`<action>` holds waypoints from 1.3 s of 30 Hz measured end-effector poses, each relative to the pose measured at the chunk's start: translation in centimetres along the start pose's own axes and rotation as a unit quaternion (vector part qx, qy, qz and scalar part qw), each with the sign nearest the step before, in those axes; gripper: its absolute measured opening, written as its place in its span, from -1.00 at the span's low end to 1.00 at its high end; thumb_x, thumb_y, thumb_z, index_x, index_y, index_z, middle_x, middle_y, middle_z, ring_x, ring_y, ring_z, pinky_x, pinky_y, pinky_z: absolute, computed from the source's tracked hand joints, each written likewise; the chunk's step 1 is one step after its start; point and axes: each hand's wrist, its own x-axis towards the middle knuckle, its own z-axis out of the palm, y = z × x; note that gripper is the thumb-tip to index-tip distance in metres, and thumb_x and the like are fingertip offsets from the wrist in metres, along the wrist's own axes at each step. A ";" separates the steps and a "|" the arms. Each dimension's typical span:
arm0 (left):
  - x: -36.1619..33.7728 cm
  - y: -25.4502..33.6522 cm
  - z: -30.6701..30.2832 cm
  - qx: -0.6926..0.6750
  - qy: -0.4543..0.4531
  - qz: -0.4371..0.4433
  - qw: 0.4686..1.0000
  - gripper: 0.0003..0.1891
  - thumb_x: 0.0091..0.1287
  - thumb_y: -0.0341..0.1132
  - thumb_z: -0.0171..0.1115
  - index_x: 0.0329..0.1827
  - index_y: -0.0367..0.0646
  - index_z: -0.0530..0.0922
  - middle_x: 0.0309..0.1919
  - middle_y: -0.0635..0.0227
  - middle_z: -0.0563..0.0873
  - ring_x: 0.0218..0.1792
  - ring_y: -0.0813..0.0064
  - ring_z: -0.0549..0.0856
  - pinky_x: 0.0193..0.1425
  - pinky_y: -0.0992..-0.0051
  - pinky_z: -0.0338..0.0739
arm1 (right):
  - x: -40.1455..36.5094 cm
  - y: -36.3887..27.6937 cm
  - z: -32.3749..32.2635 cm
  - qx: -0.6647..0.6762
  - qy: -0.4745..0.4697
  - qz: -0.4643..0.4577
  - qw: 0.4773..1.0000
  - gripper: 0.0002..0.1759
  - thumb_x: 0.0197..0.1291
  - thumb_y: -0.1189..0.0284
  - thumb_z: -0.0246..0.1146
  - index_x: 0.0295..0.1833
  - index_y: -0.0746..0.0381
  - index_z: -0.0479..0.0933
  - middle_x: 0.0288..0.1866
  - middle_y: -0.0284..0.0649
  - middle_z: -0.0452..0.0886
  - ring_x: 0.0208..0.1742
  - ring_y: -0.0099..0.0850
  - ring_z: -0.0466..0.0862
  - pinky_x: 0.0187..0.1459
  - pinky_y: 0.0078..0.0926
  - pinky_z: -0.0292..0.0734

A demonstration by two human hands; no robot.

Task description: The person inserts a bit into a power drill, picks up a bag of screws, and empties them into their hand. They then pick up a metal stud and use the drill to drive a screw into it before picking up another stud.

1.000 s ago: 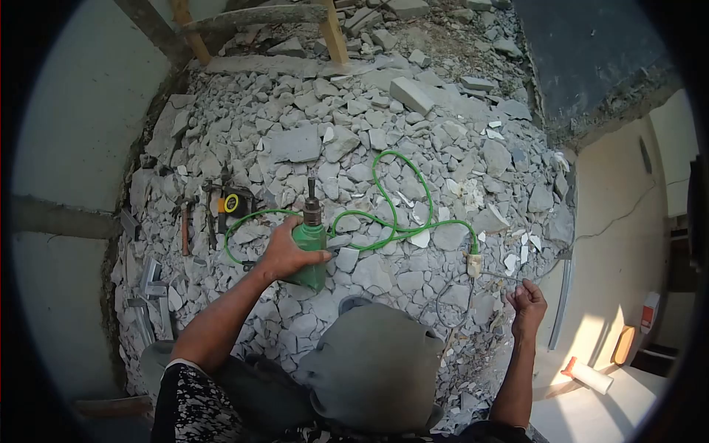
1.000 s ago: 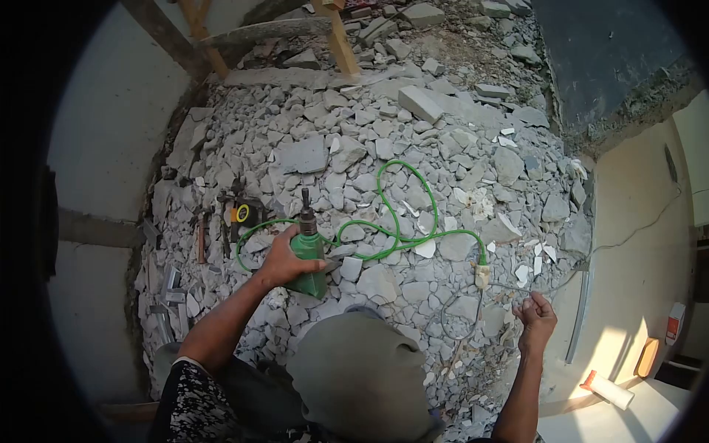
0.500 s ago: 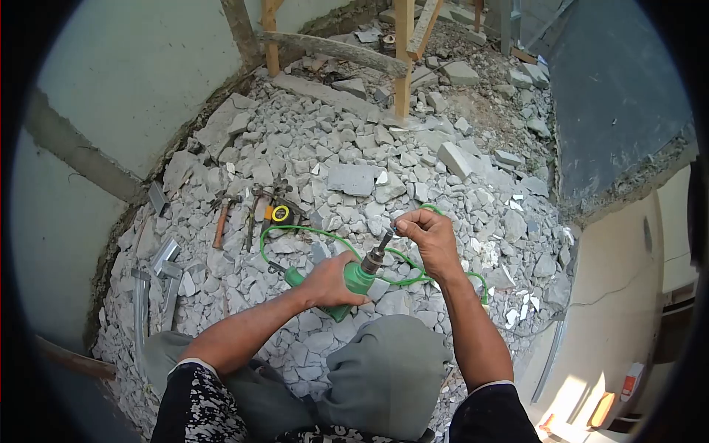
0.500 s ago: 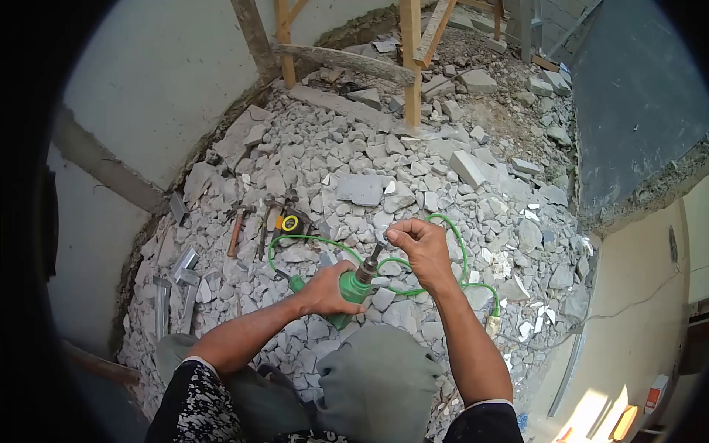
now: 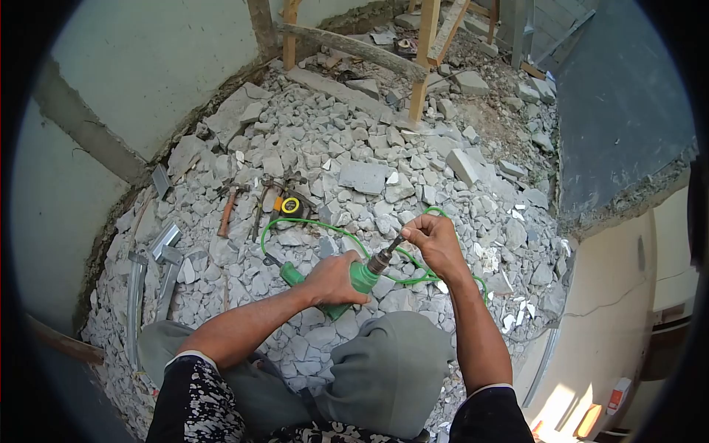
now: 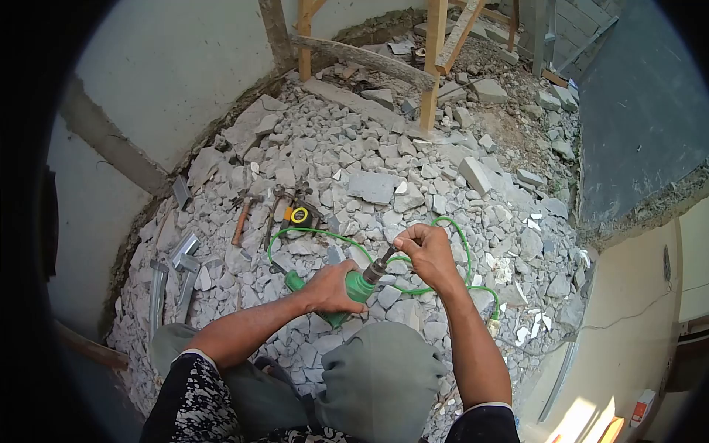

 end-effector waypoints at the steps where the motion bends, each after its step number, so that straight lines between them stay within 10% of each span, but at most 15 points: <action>1: -0.1 0.0 0.0 0.005 0.003 -0.001 1.000 0.02 -0.14 0.15 0.69 0.34 -0.36 0.53 -0.01 -0.18 0.79 0.06 -0.12 0.79 0.24 0.12 0.65 | 0.4 0.3 -0.1 -0.008 -0.005 0.001 1.000 -0.86 0.33 0.50 0.46 -0.23 0.38 0.71 -0.39 -0.34 0.71 -0.34 -0.62 0.56 -0.26 -0.53 0.47; 16: 1.2 -0.6 -1.5 -0.095 -0.060 0.097 0.989 -0.14 -0.19 0.07 0.73 0.12 -0.36 0.65 -0.07 -0.05 0.80 -0.02 0.06 0.81 0.14 0.22 0.66 | 1.7 -2.2 -2.5 0.024 -0.137 -0.076 0.987 -0.85 0.39 0.45 0.42 -0.17 0.34 0.71 -0.27 -0.32 0.78 -0.18 -0.54 0.67 -0.01 -0.44 0.59; 29: 1.2 0.8 -1.2 -0.024 0.023 0.027 0.999 -0.11 -0.18 0.16 0.69 0.13 -0.32 0.64 -0.04 -0.10 0.78 0.04 -0.04 0.80 0.14 0.17 0.66 | 1.8 -1.2 -1.3 0.040 -0.023 -0.014 0.999 -0.85 0.44 0.47 0.40 -0.18 0.35 0.70 -0.29 -0.27 0.80 -0.27 -0.61 0.65 -0.16 -0.56 0.51; 39: 1.5 0.6 -1.7 -0.100 0.008 0.078 0.992 -0.11 -0.18 0.12 0.69 0.15 -0.35 0.64 -0.06 -0.09 0.79 0.01 0.00 0.80 0.16 0.20 0.66 | 2.0 -2.0 -0.1 0.162 -0.027 -0.080 0.983 -0.80 0.43 0.43 0.41 -0.06 0.39 0.72 -0.16 -0.12 0.85 -0.10 -0.46 0.77 0.14 -0.40 0.61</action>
